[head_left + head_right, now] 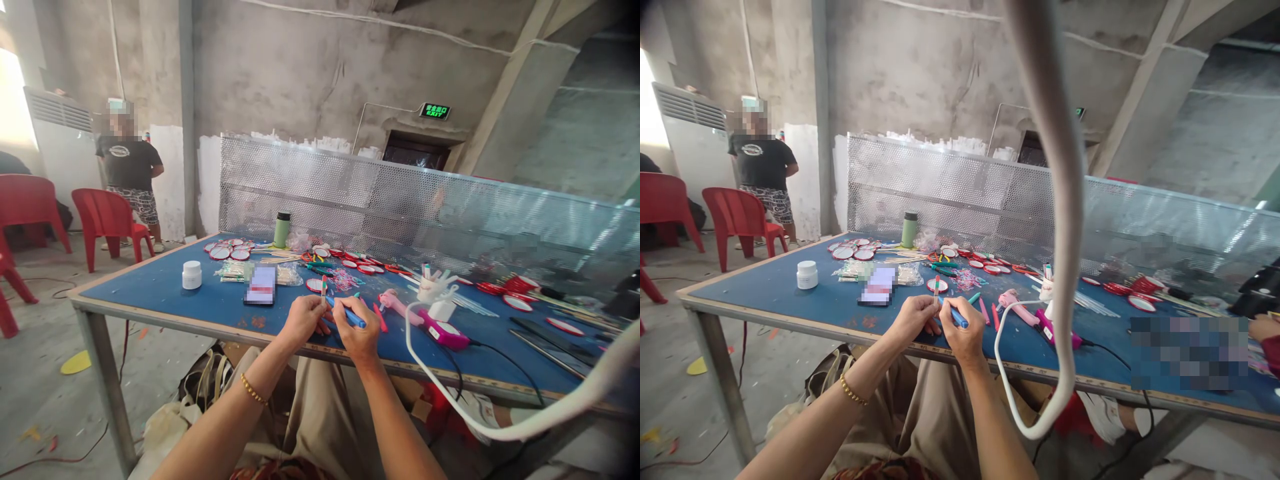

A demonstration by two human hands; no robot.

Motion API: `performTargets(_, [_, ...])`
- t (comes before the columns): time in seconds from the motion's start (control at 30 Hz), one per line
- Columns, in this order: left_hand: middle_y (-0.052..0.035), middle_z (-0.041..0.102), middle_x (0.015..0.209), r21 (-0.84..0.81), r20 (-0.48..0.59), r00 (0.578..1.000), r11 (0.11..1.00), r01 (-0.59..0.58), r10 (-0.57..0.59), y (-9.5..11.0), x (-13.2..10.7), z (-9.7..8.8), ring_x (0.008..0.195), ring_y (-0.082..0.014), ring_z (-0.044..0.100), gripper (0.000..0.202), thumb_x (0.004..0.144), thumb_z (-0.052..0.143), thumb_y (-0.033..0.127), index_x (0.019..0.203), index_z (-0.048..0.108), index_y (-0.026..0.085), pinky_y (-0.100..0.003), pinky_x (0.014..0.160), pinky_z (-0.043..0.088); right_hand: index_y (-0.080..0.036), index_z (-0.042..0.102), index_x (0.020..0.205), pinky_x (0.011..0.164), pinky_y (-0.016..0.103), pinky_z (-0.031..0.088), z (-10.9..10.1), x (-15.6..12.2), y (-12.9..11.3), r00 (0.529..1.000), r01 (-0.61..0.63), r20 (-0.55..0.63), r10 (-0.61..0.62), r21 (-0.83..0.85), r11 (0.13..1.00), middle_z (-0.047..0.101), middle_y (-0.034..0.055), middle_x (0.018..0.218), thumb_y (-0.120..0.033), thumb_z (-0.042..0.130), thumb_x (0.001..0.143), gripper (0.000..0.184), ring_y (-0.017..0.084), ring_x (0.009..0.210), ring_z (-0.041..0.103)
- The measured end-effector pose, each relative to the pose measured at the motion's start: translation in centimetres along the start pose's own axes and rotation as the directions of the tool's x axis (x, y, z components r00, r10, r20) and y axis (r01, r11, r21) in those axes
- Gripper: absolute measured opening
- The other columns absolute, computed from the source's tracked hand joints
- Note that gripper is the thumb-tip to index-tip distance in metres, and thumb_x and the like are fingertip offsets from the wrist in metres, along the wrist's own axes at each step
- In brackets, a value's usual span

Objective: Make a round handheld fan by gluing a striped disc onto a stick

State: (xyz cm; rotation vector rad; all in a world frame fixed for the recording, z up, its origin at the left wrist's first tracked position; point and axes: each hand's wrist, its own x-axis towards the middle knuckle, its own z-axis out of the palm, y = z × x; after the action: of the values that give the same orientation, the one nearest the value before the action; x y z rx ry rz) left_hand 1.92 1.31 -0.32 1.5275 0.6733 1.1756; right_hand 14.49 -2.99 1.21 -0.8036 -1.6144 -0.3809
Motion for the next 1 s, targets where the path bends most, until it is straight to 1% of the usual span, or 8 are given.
performTargets(0.1, [0.0041,0.053,0.049,0.011,-0.002,1.000,1.000,-0.018,0.018,-0.01,-0.03,-0.01,0.046,-0.0132,0.065,0.022,0.084,0.052,0.030,0.066,0.052,0.017,-0.016,0.040,0.043,-0.019,0.062,0.076,0.061,0.022,0.047,0.08,-0.07,0.05,1.000,0.005,0.018,-0.005,0.010,1.000,0.063,-0.0011,0.066,-0.015,0.058,0.090,0.015,0.011,0.059,0.058])
performTargets(0.23, [0.0046,0.051,0.048,0.019,0.000,1.000,0.999,-0.029,0.029,-0.01,-0.05,0.00,0.045,-0.0130,0.065,0.024,0.084,0.052,0.031,0.065,0.052,0.017,-0.015,0.039,0.043,-0.019,0.062,0.076,0.060,0.022,0.047,0.14,-0.05,0.16,1.000,-0.002,0.030,0.001,0.008,1.000,0.063,-0.0011,0.066,-0.016,0.058,0.090,0.015,0.011,0.058,0.058])
performTargets(0.43, [0.0027,0.057,0.052,0.001,0.003,1.000,1.000,0.005,-0.005,0.05,0.04,0.03,0.045,-0.0128,0.065,0.024,0.085,0.054,0.033,0.069,0.054,0.016,-0.016,0.040,0.044,-0.020,0.060,0.073,0.058,0.023,0.045,0.02,0.00,0.14,1.000,0.001,-0.024,-0.003,-0.044,0.999,0.060,-0.0021,0.062,-0.017,0.057,0.090,0.018,0.011,0.055,0.055])
performTargets(0.63, [0.0040,0.053,0.049,0.020,0.000,1.000,1.000,-0.002,0.002,0.16,-0.11,0.04,0.047,-0.0134,0.065,0.025,0.084,0.054,0.033,0.065,0.051,0.017,-0.016,0.041,0.044,-0.020,0.061,0.075,0.060,0.022,0.046,0.05,0.00,0.06,1.000,0.024,0.008,-0.024,-0.028,0.999,0.063,-0.0014,0.065,-0.016,0.056,0.090,0.017,0.011,0.057,0.057])
performTargets(0.73, [0.0036,0.053,0.049,0.022,0.000,1.000,1.000,-0.011,0.011,0.15,-0.12,0.03,0.046,-0.0133,0.065,0.026,0.085,0.054,0.034,0.065,0.051,0.017,-0.016,0.041,0.044,-0.019,0.061,0.075,0.060,0.022,0.046,0.13,0.05,0.16,1.000,0.020,0.019,-0.020,-0.022,1.000,0.063,-0.0012,0.065,-0.016,0.056,0.091,0.017,0.011,0.058,0.058])
performTargets(0.9, [0.0017,0.058,0.053,0.005,0.002,1.000,1.000,0.003,-0.003,0.20,-0.01,0.03,0.045,-0.0124,0.064,0.026,0.085,0.054,0.035,0.068,0.054,0.015,-0.016,0.041,0.044,-0.020,0.061,0.074,0.059,0.023,0.047,0.05,0.07,0.10,1.000,0.001,-0.015,-0.002,-0.042,0.999,0.063,-0.0013,0.064,-0.018,0.056,0.091,0.018,0.012,0.057,0.058])
performTargets(1.0, [0.0024,0.057,0.050,0.008,0.005,1.000,1.000,0.013,-0.013,0.30,0.00,0.05,0.045,-0.0126,0.064,0.025,0.086,0.053,0.033,0.067,0.053,0.016,-0.016,0.041,0.043,-0.020,0.062,0.075,0.059,0.023,0.048,-0.01,0.10,-0.06,1.000,0.002,-0.012,-0.002,-0.041,0.999,0.064,-0.0009,0.065,-0.019,0.056,0.091,0.017,0.012,0.058,0.059])
